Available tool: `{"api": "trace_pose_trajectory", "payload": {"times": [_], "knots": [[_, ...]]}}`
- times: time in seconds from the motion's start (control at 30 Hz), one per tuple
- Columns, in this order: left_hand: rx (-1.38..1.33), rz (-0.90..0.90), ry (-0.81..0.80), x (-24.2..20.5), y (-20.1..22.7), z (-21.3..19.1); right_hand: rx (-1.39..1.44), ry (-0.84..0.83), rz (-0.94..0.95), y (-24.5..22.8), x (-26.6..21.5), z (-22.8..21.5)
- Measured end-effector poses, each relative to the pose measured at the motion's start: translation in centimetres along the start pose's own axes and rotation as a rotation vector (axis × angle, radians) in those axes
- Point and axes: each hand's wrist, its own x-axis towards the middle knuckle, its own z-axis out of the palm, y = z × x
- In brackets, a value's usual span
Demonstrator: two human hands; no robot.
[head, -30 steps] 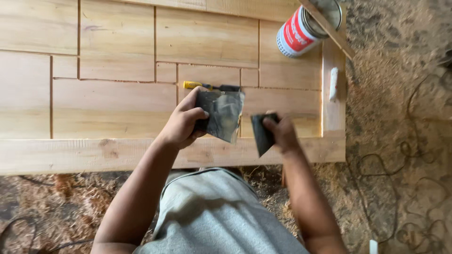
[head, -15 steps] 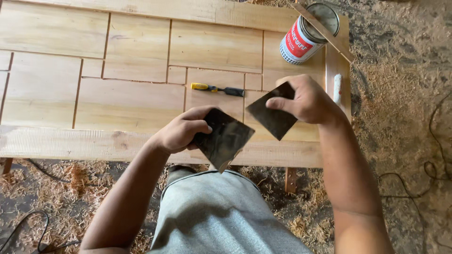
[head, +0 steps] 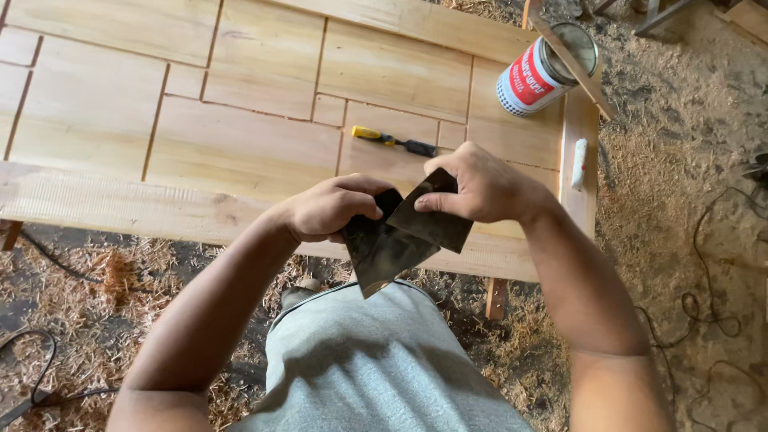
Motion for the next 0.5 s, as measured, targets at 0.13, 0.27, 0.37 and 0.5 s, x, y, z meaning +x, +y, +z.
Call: {"api": "trace_pose_trajectory", "payload": {"times": [0.13,0.27,0.37,0.5], "knots": [[-0.184,0.027,0.166,-1.8,-2.5,-1.2,0.057,0.16,0.046,-0.9,0.3,4.3],[-0.341,0.073,0.257,-3.2,-4.4,-1.9,0.022,0.244,0.176,-2.7,0.7,8.2],[-0.389,0.12,0.261,-4.2,-5.4,-2.2,0.057,0.35,0.24,-4.3,0.4,10.8],[-0.25,0.221,0.28,-5.1,-6.3,-2.5,-0.005,0.502,0.29,-5.2,-0.5,14.1]]}}
